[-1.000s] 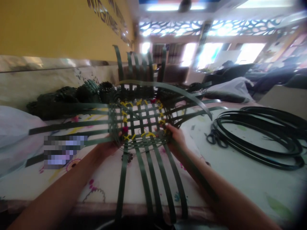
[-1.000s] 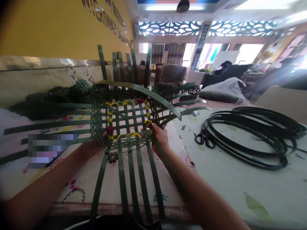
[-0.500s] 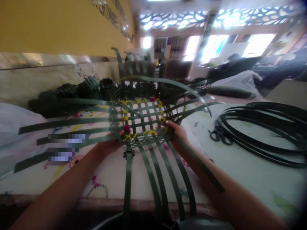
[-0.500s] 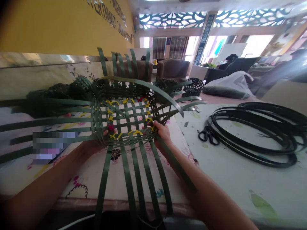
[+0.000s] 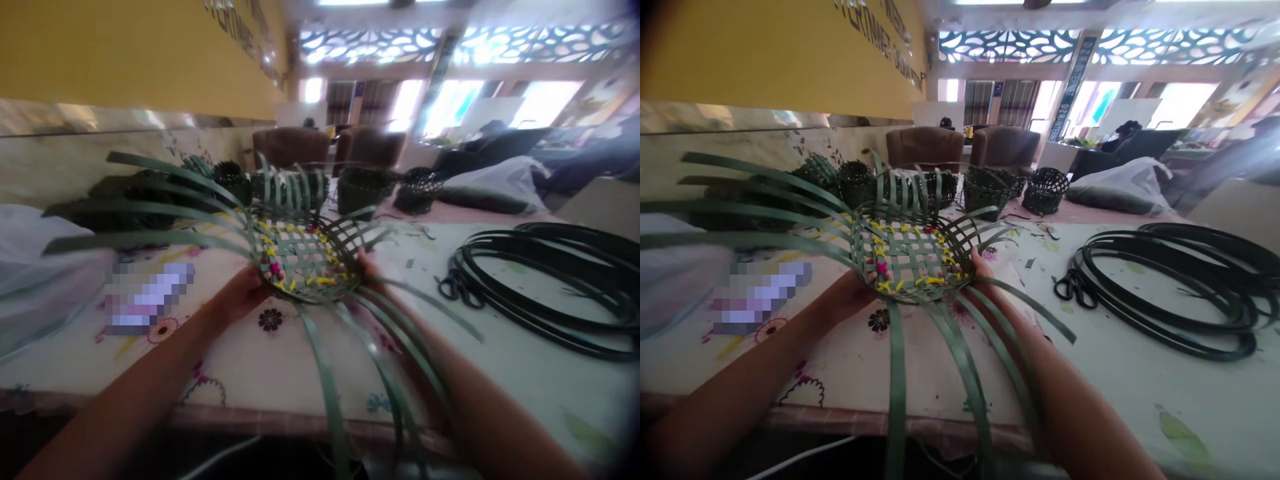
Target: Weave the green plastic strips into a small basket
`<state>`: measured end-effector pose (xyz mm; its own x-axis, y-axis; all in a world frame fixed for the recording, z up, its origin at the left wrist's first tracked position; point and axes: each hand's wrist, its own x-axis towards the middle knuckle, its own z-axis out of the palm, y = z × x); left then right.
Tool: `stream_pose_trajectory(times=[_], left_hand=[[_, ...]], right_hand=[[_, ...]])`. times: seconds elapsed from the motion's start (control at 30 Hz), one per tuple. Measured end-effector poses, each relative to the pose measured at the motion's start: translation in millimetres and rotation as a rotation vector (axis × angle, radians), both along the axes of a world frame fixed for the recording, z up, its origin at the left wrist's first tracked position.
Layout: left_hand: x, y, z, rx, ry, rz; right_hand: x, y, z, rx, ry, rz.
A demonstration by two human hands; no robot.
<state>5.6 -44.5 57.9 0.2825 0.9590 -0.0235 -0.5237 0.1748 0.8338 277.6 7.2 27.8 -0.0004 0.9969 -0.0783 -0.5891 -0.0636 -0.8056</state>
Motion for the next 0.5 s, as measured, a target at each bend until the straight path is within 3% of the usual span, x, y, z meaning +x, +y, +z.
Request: stream_pose_trajectory(times=[0.1, 0.3, 0.4, 0.5], left_hand=[[8.3, -2.6, 3.4, -0.005, -0.038, 0.068], [26.4, -2.6, 12.2, -0.188, -0.240, 0.290], [33.8, 0.1, 18.2, -0.226, -0.324, 0.349], [41.6, 6.2, 22.3, -0.233, -0.385, 0.384]], right_hand=[[-1.4, 0.6, 0.0, -0.098, 0.073, 0.153], [-1.1, -4.2, 12.2, -0.072, -0.066, 0.138], [0.5, -12.3, 18.6, -0.044, -0.293, -0.002], [-2.7, -23.4, 26.9, 0.178, -0.624, -0.304]])
